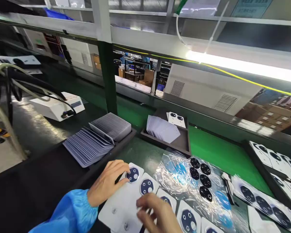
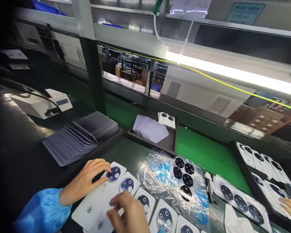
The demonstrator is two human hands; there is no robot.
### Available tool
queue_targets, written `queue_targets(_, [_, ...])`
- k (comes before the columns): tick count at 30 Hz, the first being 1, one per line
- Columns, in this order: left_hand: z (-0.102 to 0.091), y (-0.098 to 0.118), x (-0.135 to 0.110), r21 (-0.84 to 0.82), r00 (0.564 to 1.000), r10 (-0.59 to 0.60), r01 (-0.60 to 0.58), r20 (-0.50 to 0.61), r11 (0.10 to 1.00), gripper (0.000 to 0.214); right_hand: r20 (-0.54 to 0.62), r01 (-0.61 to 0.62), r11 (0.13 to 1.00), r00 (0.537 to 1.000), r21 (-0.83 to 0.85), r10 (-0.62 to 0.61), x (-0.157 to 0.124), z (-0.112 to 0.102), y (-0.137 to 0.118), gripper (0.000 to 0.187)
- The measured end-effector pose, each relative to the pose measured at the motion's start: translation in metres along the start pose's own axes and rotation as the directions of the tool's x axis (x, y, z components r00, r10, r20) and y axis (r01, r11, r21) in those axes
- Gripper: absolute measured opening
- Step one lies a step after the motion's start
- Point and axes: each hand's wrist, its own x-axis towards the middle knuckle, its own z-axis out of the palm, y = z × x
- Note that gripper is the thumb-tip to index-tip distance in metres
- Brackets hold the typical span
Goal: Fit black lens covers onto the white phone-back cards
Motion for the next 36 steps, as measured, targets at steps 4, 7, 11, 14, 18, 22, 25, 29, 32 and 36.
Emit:
queue_targets(4, [-0.002, 0.015, -0.008, 0.009, 0.988, 0.138, -0.138, -0.074, 0.99, 0.018, -0.028, -0.222, 0.963, 0.975, -0.154, 0.22, 0.061, -0.015, 0.008, 0.02])
queue_targets(7, [-0.003, 0.026, -0.013, 0.037, 0.949, 0.236, -0.234, -0.208, 0.972, 0.031, -0.044, -0.213, 0.956, 0.977, -0.202, 0.209, 0.09, -0.007, 0.022, 0.023])
queue_targets(11, [0.002, 0.03, -0.018, 0.15, 0.902, 0.332, -0.301, -0.275, 0.942, 0.042, -0.014, -0.173, 0.955, 0.984, -0.242, 0.175, 0.109, 0.011, 0.033, 0.026])
queue_targets(14, [0.009, 0.027, -0.021, 0.179, 0.886, 0.32, -0.274, -0.335, 0.945, 0.047, -0.003, -0.175, 0.945, 0.983, -0.278, 0.181, 0.116, 0.019, 0.031, 0.023])
queue_targets(18, [0.021, 0.025, -0.023, 0.23, 0.861, 0.311, -0.234, -0.401, 0.945, 0.05, 0.001, -0.198, 0.927, 0.978, -0.318, 0.209, 0.12, 0.023, 0.027, 0.021])
queue_targets(22, [0.025, 0.026, -0.025, 0.241, 0.841, 0.289, -0.195, -0.458, 0.951, 0.05, 0.014, -0.182, 0.921, 0.98, -0.345, 0.198, 0.12, 0.023, 0.03, 0.019])
queue_targets(25, [0.023, 0.028, -0.029, 0.228, 0.884, 0.259, -0.179, -0.39, 0.957, 0.049, 0.025, -0.152, 0.915, 0.985, -0.373, 0.173, 0.12, 0.022, 0.036, 0.018])
queue_targets(29, [0.021, 0.032, -0.031, 0.248, 0.883, 0.247, -0.155, -0.398, 0.956, 0.053, 0.046, -0.085, 0.903, 0.992, -0.421, 0.115, 0.121, 0.024, 0.042, 0.018])
queue_targets(32, [0.022, 0.036, -0.032, 0.282, 0.891, 0.243, -0.138, -0.382, 0.95, 0.055, 0.066, -0.024, 0.889, 0.996, -0.458, 0.06, 0.12, 0.026, 0.045, 0.018])
queue_targets(36, [0.025, 0.039, -0.035, 0.305, 0.907, 0.208, -0.094, -0.365, 0.948, 0.057, 0.078, 0.052, 0.873, 0.997, -0.485, -0.016, 0.115, 0.027, 0.044, 0.018])
